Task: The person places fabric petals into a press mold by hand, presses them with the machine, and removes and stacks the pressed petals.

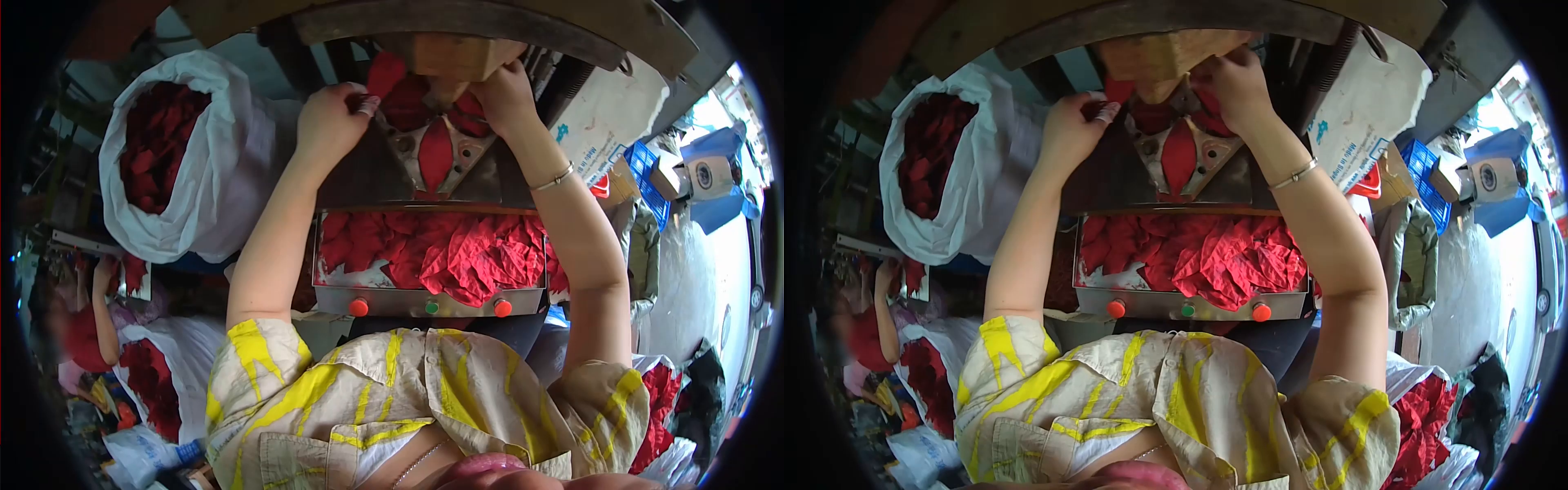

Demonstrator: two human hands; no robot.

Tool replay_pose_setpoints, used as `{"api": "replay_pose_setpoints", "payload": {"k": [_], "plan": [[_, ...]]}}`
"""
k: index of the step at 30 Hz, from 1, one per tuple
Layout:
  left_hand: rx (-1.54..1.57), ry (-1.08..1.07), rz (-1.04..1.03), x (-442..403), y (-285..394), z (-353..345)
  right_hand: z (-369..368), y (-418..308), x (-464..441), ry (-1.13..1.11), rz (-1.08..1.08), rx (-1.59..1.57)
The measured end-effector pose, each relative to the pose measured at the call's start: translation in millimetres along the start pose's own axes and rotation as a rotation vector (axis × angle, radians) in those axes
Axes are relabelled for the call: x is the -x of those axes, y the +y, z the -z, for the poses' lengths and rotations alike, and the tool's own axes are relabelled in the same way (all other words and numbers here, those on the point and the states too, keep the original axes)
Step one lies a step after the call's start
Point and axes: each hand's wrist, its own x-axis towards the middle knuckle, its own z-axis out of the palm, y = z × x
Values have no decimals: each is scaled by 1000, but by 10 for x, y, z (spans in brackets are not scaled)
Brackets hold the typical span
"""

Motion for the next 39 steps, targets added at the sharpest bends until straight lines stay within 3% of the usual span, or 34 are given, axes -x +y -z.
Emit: {"api": "replay_pose_setpoints", "payload": {"k": [1,4,7,9,10,11,12,13,14,15,16,17,18,19,21,23,26,27,29,39], "plan": [[51,21,-58,25,10,-10,-58,124,-178,-21,-5,-5],[55,24,-28,67,77,8,-242,336,-468,-230,299,102],[46,-18,36,139,146,64,-226,426,-443,-123,554,265],[114,41,-88,245,97,53,-167,439,-372,-41,722,377],[116,44,-85,343,87,69,-148,338,-186,-11,618,337],[158,107,-221,468,83,96,-133,235,5,22,516,294],[199,177,-356,611,70,122,-185,21,402,83,335,93],[214,134,-364,824,17,143,-238,-194,801,173,172,-130],[244,105,-344,1060,-16,140,45,-68,1122,72,276,-232],[271,89,-380,1300,-103,90,-52,-152,1422,350,262,-129],[238,25,-334,1573,-193,22,260,-24,1702,180,354,-23],[288,-37,-204,1850,-242,-101,341,60,1951,244,385,103],[191,44,-271,2093,-352,-265,371,175,2167,392,356,155],[194,45,-266,2294,-394,-322,478,323,2371,386,337,206],[214,-168,-101,2608,-451,-373,665,630,2719,384,317,259],[182,-119,-130,2793,-490,-478,807,896,2978,476,323,590],[112,-23,-199,2876,-544,-576,1054,1409,3192,550,366,698],[80,15,-238,2900,-551,-605,1003,1446,3247,593,289,714],[46,29,-241,2938,-571,-687,1052,1594,3244,590,410,1123],[-44,51,-251,2953,-612,-770,1060,1655,3217,581,248,1007]]}}
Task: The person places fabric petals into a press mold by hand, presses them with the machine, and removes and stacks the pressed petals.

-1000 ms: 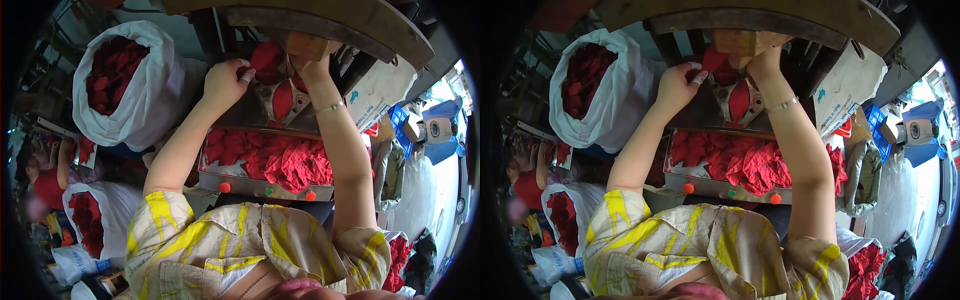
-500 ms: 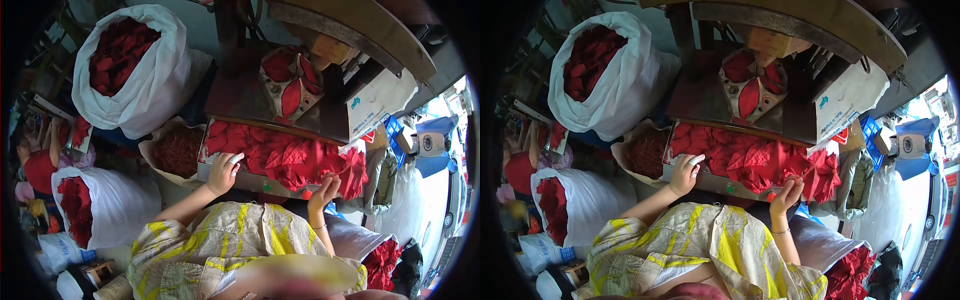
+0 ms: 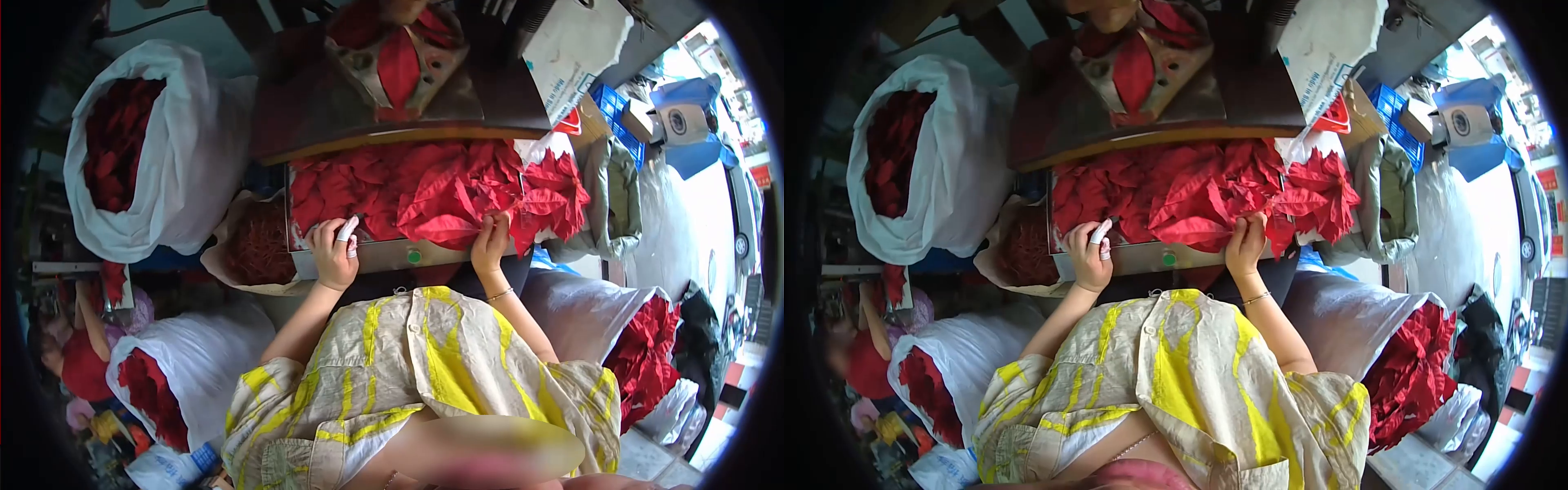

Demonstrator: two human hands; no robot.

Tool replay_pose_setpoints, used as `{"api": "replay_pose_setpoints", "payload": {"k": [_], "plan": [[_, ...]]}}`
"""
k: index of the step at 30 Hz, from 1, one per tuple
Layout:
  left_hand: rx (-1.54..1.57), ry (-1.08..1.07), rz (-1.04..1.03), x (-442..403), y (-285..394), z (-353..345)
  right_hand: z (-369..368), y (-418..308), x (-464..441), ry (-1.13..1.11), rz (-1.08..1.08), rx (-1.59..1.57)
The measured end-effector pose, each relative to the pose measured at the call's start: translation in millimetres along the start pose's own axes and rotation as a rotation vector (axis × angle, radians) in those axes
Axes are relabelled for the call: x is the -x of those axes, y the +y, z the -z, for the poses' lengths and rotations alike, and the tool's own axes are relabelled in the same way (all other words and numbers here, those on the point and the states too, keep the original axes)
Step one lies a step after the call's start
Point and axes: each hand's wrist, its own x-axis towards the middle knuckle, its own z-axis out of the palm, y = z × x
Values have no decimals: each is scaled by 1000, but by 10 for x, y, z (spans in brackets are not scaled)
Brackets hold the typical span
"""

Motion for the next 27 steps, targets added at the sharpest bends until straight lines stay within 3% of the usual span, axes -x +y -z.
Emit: {"api": "replay_pose_setpoints", "payload": {"k": [13,15,16,18,20,21,22,23,24,27], "plan": [[-75,-17,13,-18,44,14,15,-38,-19,-3,-9,-70],[-24,2,1,-59,36,41,54,-84,-68,-7,-231,-256],[29,23,-11,-119,37,59,106,-196,-199,-5,-220,-261],[299,-22,197,-224,92,213,312,-472,-493,-89,-121,-495],[596,44,355,-514,289,336,471,-763,-763,-291,-285,-918],[539,89,204,-753,427,420,553,-911,-847,-370,-459,-1032],[629,33,222,-924,582,479,551,-966,-891,-381,-448,-1034],[839,-49,297,-1038,745,500,525,-1012,-922,-537,-412,-1078],[807,-133,137,-1148,790,467,492,-1071,-939,-695,-377,-1119],[895,-246,143,-1268,1118,219,372,-1334,-788,-932,-493,-861]]}}
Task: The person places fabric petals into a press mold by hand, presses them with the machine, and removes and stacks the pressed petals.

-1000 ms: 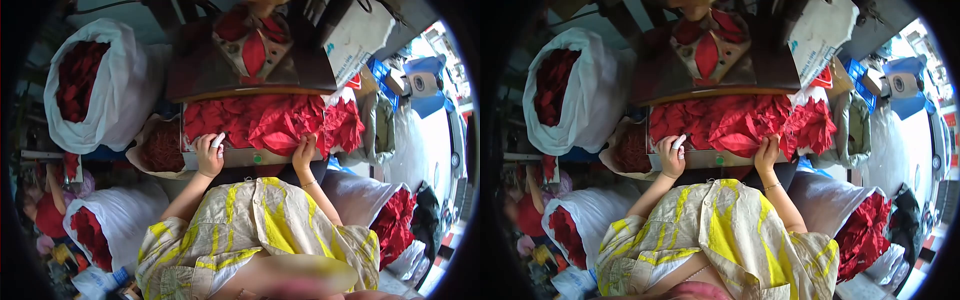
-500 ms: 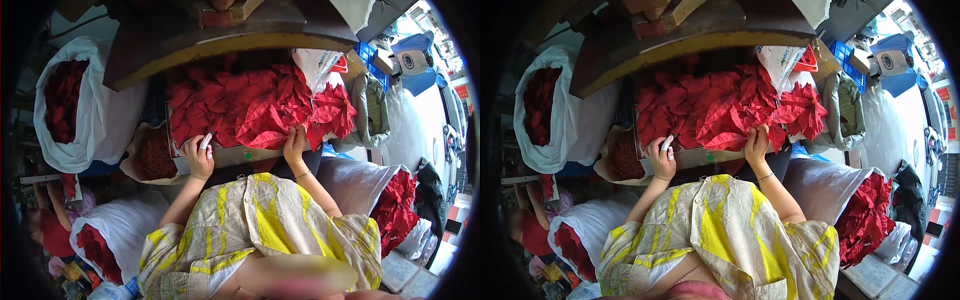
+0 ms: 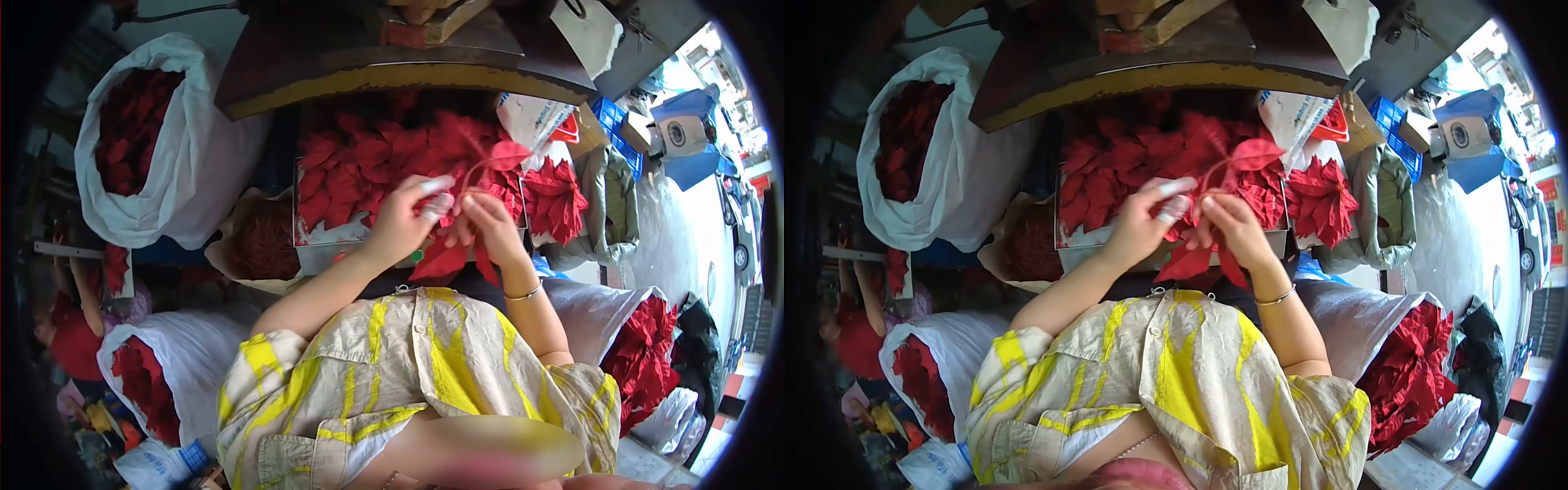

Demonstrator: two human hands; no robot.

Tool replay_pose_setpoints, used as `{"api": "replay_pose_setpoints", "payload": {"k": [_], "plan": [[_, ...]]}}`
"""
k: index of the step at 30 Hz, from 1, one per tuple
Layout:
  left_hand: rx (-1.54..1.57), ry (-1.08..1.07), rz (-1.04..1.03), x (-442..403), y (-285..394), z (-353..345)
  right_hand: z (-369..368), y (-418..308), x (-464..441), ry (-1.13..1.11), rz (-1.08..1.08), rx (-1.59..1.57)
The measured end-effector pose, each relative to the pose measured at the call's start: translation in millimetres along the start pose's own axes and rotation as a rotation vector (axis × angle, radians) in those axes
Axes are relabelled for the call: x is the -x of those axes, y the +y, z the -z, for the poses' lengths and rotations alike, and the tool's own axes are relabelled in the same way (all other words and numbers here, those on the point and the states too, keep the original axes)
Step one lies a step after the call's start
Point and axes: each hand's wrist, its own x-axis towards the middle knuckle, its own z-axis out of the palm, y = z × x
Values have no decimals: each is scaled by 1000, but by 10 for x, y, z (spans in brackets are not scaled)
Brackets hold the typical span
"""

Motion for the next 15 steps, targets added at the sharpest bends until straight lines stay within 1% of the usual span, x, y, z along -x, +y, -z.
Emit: {"api": "replay_pose_setpoints", "payload": {"k": [1,2,3,4,5,6,7,9,10,11,12,13,14,15], "plan": [[208,-79,223,-10,9,-79,-168,-2,10,15,-83,105],[327,-40,370,-2,-25,-111,-157,244,-7,-7,-54,107],[413,3,453,4,-69,-78,-240,186,39,-8,-70,94],[500,54,533,9,-111,-46,-210,222,93,-47,-15,194],[548,105,551,5,-145,66,-143,249,156,-84,46,290],[398,169,458,-16,-80,169,-93,233,264,-30,-18,256],[297,172,306,-29,-163,262,-50,172,333,23,-85,222],[154,23,335,4,-130,394,-18,-133,293,377,290,486],[157,22,342,25,-79,398,-69,-334,246,554,433,426],[105,-34,374,30,-31,386,-117,-529,179,738,580,364],[53,-94,401,29,3,355,-187,-662,77,750,716,377],[56,-108,396,32,27,311,-258,-757,-32,760,853,391],[80,-135,407,46,54,262,-279,-812,-98,697,866,712],[104,-161,419,64,83,219,-331,-741,-148,577,660,717]]}}
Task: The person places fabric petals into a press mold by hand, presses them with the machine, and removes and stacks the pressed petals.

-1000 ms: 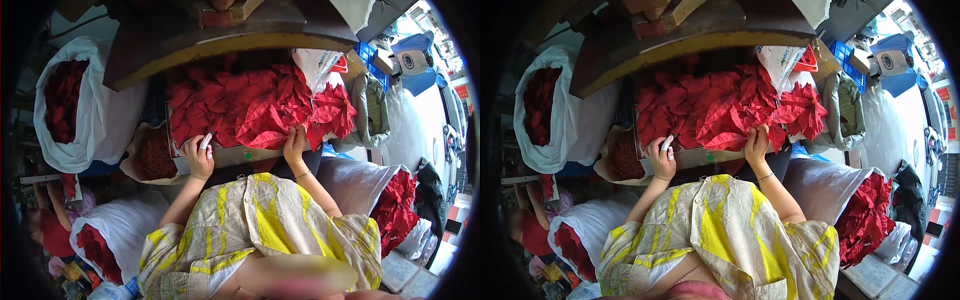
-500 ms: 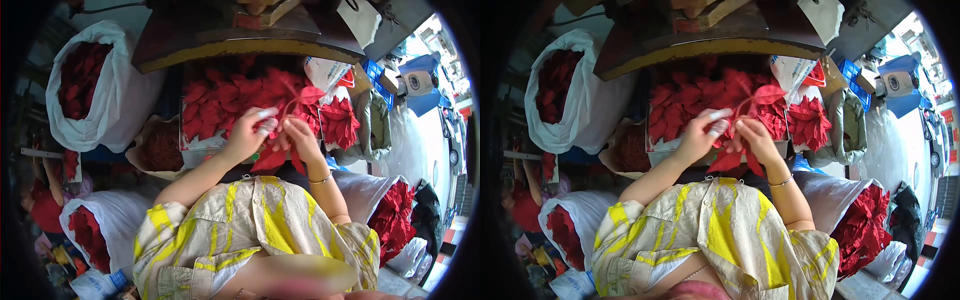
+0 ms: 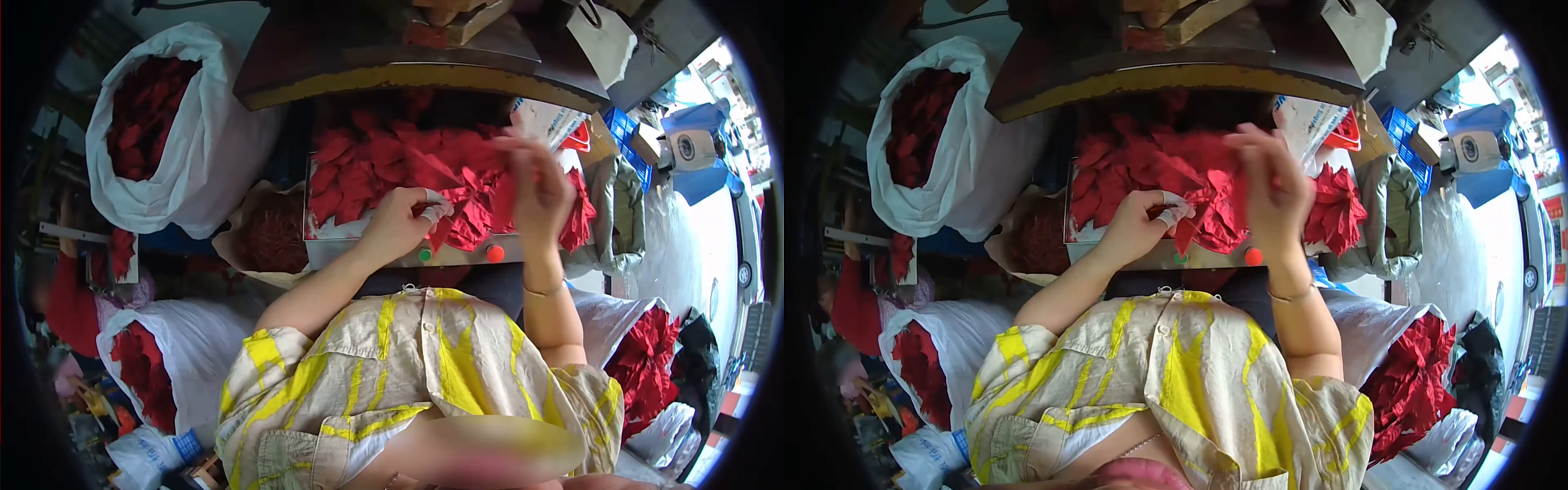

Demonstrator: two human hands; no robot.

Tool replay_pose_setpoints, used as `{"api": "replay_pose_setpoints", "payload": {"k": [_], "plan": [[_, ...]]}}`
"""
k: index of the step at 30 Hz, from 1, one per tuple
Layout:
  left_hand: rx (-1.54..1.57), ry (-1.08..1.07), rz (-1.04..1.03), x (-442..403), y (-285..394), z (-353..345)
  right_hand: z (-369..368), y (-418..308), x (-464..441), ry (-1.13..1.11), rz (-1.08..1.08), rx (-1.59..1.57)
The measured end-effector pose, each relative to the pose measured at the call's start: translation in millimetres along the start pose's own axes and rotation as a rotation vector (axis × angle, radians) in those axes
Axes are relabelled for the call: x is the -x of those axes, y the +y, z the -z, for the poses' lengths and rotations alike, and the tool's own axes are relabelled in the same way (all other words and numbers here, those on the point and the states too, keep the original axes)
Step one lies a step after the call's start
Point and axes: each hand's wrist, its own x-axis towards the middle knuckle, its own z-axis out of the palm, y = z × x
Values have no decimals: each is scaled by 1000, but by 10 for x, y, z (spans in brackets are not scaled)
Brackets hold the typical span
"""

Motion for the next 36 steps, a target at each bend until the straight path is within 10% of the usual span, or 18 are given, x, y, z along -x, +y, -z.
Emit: {"api": "replay_pose_setpoints", "payload": {"k": [8,14,20,26,29,33,36], "plan": [[-23,21,22,156,72,99,-231,538,761,-585,-377,-510],[-147,44,-98,229,33,117,167,398,656,-747,-282,-138],[-385,773,-79,540,-883,1224,1318,1501,13,532,180,524],[-1266,725,378,1212,-2559,1943,1541,3240,668,104,-22,776],[-1434,899,157,1468,-2955,2131,1433,2865,542,237,5,923],[-803,1022,348,1248,-2151,1897,1093,2199,316,291,52,838],[-595,1004,-12,867,-1651,1571,410,1752,241,-64,-64,356]]}}
